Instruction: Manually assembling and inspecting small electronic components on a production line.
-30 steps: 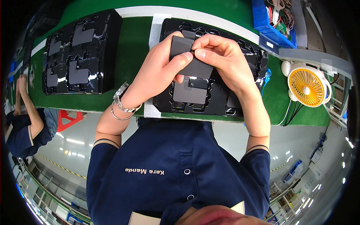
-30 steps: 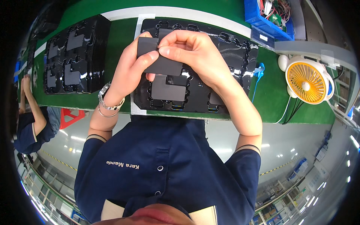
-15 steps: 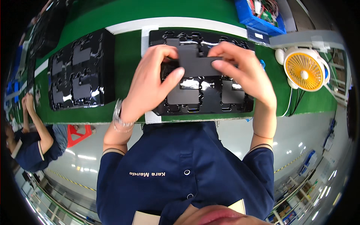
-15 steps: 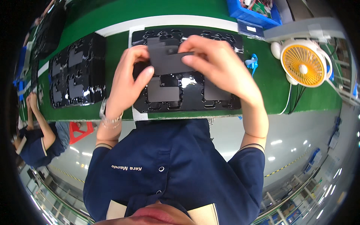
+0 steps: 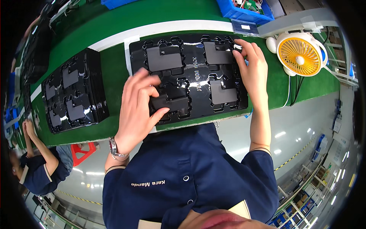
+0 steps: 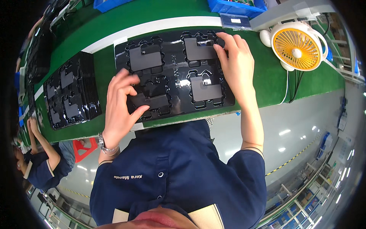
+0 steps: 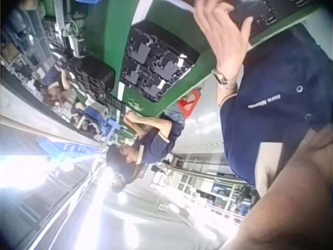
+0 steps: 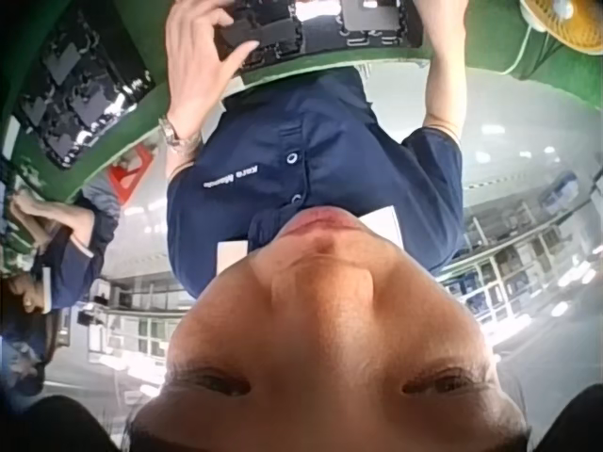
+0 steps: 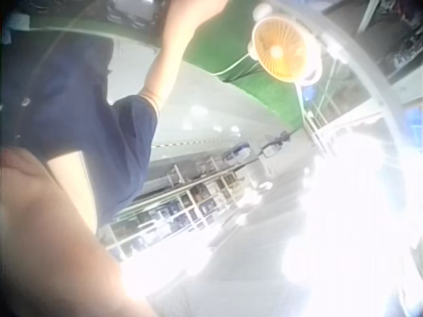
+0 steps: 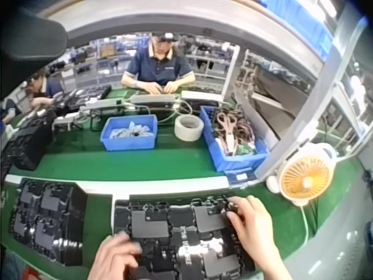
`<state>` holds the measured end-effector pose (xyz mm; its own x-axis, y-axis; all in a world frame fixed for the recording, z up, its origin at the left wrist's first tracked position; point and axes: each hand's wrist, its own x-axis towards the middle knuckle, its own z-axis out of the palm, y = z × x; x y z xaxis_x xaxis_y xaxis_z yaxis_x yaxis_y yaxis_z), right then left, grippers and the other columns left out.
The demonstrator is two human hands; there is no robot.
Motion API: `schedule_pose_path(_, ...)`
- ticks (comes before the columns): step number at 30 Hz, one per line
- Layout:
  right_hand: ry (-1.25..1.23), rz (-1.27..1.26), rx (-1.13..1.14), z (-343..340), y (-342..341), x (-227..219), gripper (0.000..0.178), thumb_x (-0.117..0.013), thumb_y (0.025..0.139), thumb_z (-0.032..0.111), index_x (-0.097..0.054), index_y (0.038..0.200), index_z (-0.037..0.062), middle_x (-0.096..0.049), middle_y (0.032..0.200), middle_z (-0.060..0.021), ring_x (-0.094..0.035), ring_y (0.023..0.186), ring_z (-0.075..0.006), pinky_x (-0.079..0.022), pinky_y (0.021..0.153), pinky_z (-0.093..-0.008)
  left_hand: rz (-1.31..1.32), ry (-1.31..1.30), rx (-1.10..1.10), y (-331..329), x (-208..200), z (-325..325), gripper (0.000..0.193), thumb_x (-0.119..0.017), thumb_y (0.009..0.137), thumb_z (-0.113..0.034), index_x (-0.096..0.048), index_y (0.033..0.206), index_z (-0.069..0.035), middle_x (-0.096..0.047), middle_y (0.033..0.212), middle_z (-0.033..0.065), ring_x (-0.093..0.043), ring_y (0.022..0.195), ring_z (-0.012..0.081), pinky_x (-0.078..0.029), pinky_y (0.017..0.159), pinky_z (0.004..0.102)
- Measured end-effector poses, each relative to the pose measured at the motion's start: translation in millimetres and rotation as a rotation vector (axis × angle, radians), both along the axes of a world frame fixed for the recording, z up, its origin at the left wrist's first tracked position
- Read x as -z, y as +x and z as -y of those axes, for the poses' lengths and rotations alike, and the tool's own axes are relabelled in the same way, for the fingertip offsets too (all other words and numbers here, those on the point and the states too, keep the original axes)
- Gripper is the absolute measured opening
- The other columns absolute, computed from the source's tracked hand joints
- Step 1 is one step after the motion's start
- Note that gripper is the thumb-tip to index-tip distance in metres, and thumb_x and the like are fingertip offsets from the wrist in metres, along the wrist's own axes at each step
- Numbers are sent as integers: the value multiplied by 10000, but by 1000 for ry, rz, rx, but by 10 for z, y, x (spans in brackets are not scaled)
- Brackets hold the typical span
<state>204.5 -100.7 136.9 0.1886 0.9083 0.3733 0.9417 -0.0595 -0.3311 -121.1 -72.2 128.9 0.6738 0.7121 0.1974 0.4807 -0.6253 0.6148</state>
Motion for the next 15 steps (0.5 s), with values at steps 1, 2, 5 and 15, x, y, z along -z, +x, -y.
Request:
schedule_pose_path(1, -37, -79, -4, 41, -48, -50, 245, -703, 890, 116, -667, 1127, 68, -539, 774, -57, -556, 740, -239, -474, 687, -379, 44, -9, 44, -34, 49, -3, 448, -853, 708, -110, -555, 1041, -64, -669, 1173, 110, -607, 1180, 339, -339, 1135, 507)
schedule_pose_path(2, -44, -186, -65, 86, -112, -79, 245, -701, 889, 121, -661, 1124, 61, -557, 798, -62, -567, 760, -245, -477, 692, -385, 59, 15, 44, -52, 79, 21, 362, -825, 755, -75, -557, 997, -57, -698, 942, 65, -689, 871, 258, -465, 1013, 423)
schedule_pose_path(5, -179, -538, -375, 225, -514, -236, 209, -706, 884, 134, -655, 1060, 34, -598, 824, -72, -588, 772, -260, -480, 688, -392, 193, -360, -112, 44, -76, 113, 224, -780, 838, -107, -580, 928, -61, -680, 838, 29, -684, 789, 199, -536, 776, 329)
schedule_pose_path(15, -358, -681, -510, 164, -892, -290, 148, -671, 921, 109, -645, 955, -33, -627, 820, -97, -600, 751, -222, -473, 688, -327, 528, -872, -144, 201, -171, 38, 251, -648, 957, -102, -560, 1155, 26, -681, 896, 64, -687, 742, 111, -556, 663, 266)
